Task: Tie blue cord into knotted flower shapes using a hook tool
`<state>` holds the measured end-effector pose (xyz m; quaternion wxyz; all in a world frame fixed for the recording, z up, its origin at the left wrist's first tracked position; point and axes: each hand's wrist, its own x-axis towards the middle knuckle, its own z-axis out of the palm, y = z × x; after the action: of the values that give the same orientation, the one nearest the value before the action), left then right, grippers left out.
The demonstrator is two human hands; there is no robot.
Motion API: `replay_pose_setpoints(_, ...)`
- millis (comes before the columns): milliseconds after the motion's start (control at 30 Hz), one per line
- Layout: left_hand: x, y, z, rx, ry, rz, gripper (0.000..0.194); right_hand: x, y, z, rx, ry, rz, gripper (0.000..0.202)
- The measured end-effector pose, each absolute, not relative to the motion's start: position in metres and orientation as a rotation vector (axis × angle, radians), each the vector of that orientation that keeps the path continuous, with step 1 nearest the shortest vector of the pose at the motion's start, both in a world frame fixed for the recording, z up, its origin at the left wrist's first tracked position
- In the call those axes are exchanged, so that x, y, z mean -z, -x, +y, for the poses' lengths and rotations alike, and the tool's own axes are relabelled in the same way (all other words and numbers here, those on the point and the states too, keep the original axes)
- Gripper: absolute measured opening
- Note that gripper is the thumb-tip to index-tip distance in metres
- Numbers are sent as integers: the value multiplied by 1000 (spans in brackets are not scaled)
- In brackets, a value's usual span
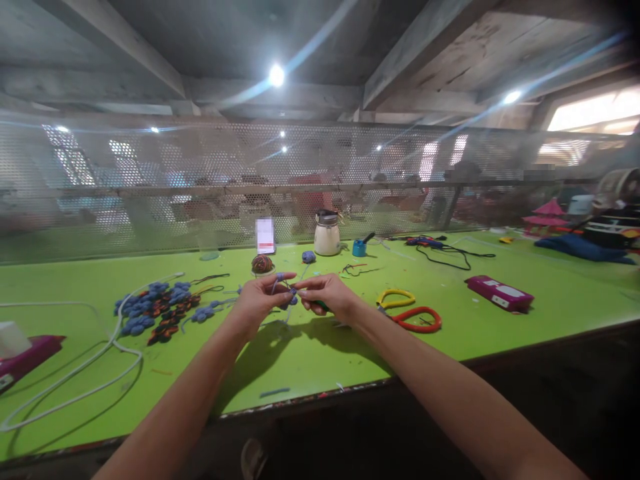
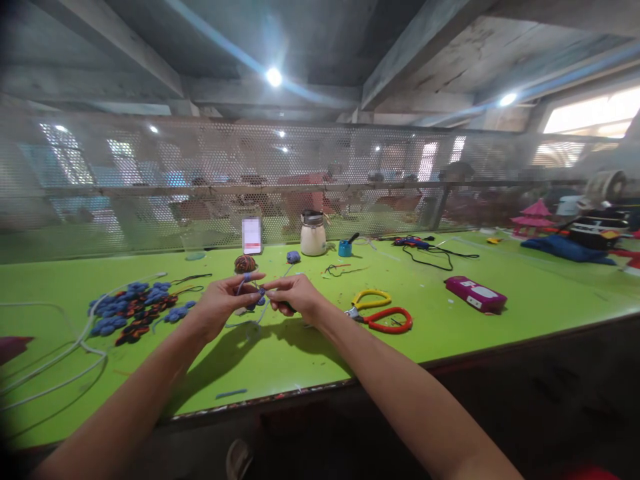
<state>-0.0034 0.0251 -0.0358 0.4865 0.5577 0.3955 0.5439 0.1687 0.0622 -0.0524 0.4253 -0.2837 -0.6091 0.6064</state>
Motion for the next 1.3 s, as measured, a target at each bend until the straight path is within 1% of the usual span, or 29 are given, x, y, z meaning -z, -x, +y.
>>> replay_pose_setpoints(67,37,2,26,-1359,-1352,966,35,53,-166,61,-1561,749,-1457,31)
replay_pose_setpoints(167,39,-1,27,-1441,-1313,943,15,53,-161,58,-1633,738,-1330,32)
replay_pose_setpoints(200,40,-2,27,-1462,-1289,924,13,54,-159,57,-1645,715,-1289,33)
replay_pose_setpoints(400,45,-3,32,-1459,-1111,750,33,56,-151,49,-1581,523,-1180,38)
replay_pose_setpoints(533,44,1,33,-1390,-1031,722,30,54,-152,46,-1496,519,-1246,38)
replay_pose_setpoints(567,43,3,32,-1376,-1022,719,33,54,-152,45,-1473,520,-1271,38)
replay_pose_setpoints(700,36,6,26,-1333,-1011,694,68,54,-153,46,-1396,514,-1353,39)
replay_pose_setpoints(800,33,6,22,-1320,-995,698,82,55,-153,47,-1347,511,-1394,38)
replay_pose_setpoints(900,31,5,20,-1345,-1043,698,84,54,-154,47,-1329,501,-1421,36)
replay_pose_setpoints(1100,31,7,23,-1381,-1083,738,74,53,-156,46,-1338,519,-1432,37)
replay_pose_setpoints(1300,30,10,22,-1354,-1037,742,77,54,-157,47,-1288,543,-1476,38)
